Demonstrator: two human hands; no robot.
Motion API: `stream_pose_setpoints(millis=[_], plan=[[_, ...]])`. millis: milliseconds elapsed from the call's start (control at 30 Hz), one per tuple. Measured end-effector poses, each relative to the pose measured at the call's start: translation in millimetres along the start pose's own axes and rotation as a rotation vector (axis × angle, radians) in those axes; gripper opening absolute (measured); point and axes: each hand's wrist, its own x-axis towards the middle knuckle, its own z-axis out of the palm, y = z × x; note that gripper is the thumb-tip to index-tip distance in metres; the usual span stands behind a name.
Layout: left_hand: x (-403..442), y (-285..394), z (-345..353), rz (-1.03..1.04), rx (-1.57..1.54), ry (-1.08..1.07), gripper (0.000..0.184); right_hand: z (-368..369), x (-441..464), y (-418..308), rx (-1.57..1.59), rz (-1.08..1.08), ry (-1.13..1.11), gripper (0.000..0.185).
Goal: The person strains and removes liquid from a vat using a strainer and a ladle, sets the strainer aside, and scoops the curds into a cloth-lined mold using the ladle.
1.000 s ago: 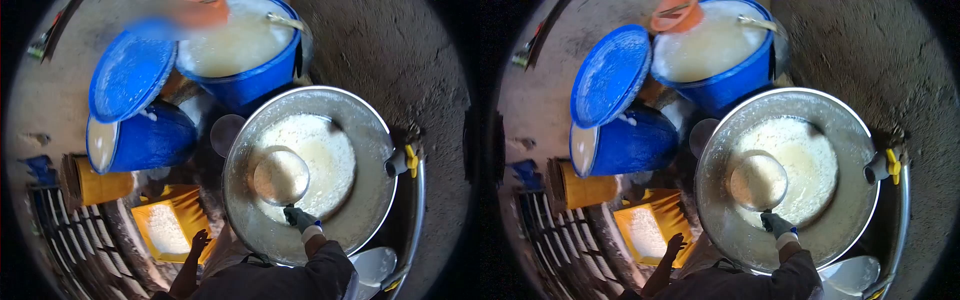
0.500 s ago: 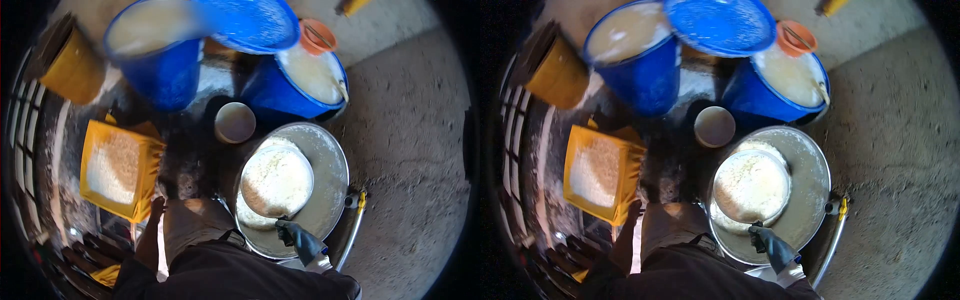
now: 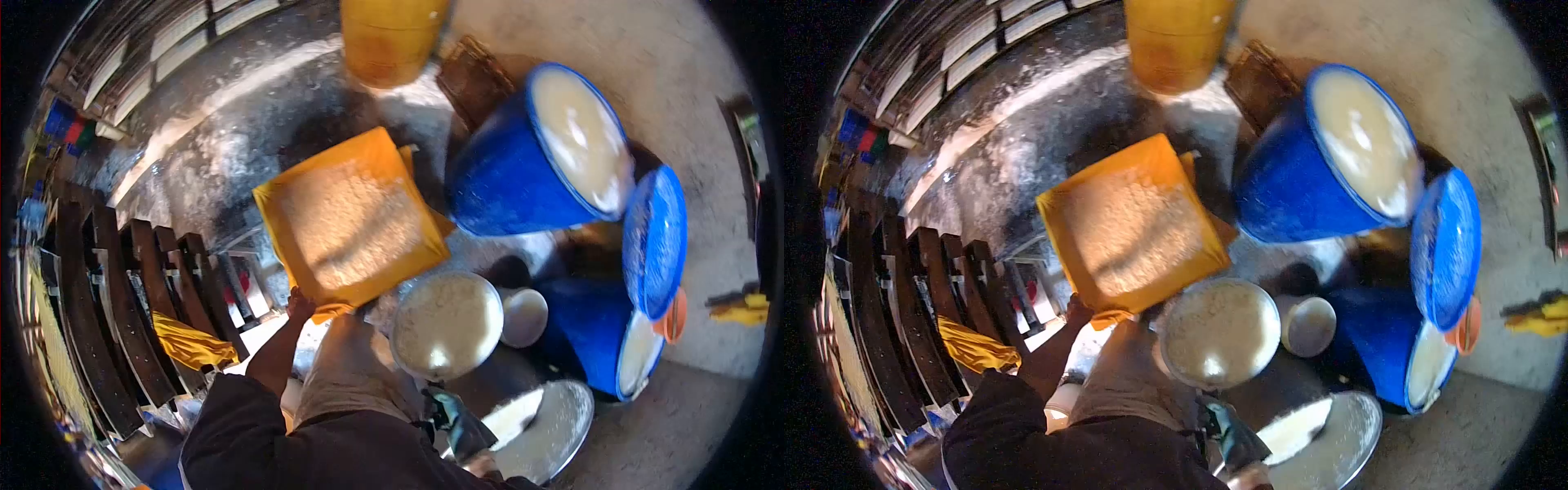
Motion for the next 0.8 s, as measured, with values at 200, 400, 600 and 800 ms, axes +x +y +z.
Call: stream_pose_setpoints(millis=[200, 400, 600, 800], plan=[[18.9, -10.8, -23.2, -0.091, 0.161, -0.302, 0.093, 144.9, 122.2, -69.7, -0.156, -0.023, -0.249, 0.017], [11.3, 22.9, -58.1, -0.117, 0.131, -0.423, 0.088, 230.9, 234.7, -117.8, -0.130, 0.044, -0.665, 0.019], [15.1, 9.5, -39.9, -0.082, 0.221, -0.429, 0.085, 275.3, 119.4, -152.5, -0.348, -0.436, -0.321, 0.016], [17.8, 18.2, -55.2, -0.098, 0.242, -0.509, 0.088, 239.9, 190.2, -192.1, -0.396, -0.383, 0.013, 0.017]])
